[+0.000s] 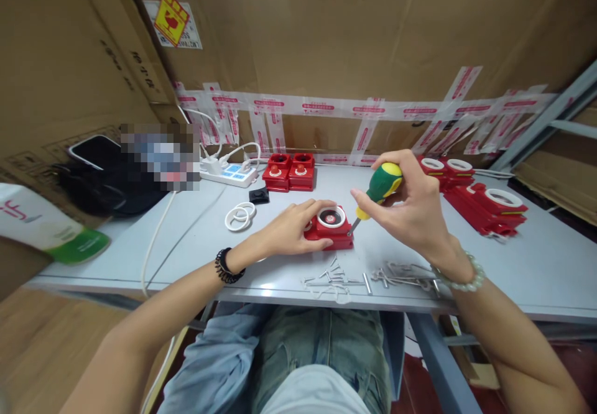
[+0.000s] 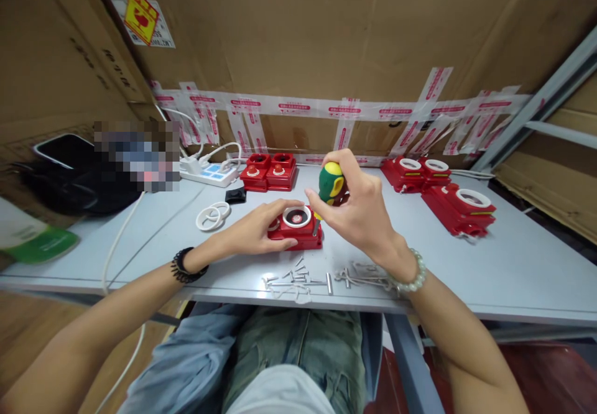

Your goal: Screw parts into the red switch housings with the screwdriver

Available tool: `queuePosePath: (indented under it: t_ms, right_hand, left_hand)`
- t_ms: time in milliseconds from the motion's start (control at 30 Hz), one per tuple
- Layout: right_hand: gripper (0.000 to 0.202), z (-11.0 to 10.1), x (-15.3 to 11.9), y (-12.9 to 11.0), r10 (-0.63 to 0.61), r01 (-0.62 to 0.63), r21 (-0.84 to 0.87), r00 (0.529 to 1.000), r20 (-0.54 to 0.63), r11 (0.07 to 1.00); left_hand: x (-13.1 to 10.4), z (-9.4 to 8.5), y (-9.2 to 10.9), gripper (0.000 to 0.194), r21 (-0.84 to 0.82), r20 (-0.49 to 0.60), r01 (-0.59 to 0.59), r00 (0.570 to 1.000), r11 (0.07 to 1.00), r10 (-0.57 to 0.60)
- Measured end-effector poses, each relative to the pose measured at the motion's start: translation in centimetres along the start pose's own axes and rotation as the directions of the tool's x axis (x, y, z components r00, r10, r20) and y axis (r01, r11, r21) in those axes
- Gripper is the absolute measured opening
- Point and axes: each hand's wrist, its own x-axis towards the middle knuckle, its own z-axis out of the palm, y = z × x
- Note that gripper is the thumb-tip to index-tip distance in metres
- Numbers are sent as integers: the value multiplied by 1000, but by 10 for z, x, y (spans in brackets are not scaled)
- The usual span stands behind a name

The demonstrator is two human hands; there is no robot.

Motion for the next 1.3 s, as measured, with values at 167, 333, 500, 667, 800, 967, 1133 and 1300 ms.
queuePosePath:
  t_ms: [167, 333, 500, 667, 800, 967, 1133, 1300]
  right_hand:
    - [28, 4, 1, -7, 31, -45, -157, 996, -88, 987]
    - [42, 6, 9, -12, 12, -45, -434, 997, -79, 900]
    - [59, 1, 13, -18, 66, -71, -670, 997, -33, 739]
    - [66, -7, 12, -25, 147, -103, -739, 989, -6, 665]
    - [55, -13, 16, -27, 178, -97, -647, 982, 61, 757]
    - [35, -19, 22, -28, 119, -38, -484, 983, 139, 874]
    - [53, -17, 27, -28, 12, 43, -675, 997, 76, 737]
    - [52, -9, 37, -32, -76, 184, -630, 978, 195, 755]
  left_hand:
    - [0, 0, -1, 64, 11, 6, -1, 1000, 1000, 1]
    - [-1, 0, -1, 63, 19, 7, 7, 1000, 1000, -7]
    - [-1, 0, 0, 63, 21, 16, 12, 1000, 1000, -12]
    - [0, 0, 0, 63, 23, 14, 12, 1000, 1000, -12]
    - [-1, 0, 0, 64, 20, 12, 15, 1000, 1000, -15]
    - [-1, 0, -1, 65, 7, 14, 14, 1000, 1000, -14]
    - [-1, 0, 1, 65, 8, 11, 23, 1000, 1000, -24]
    - [-1, -1, 2, 64, 6, 23, 28, 999, 1000, -28]
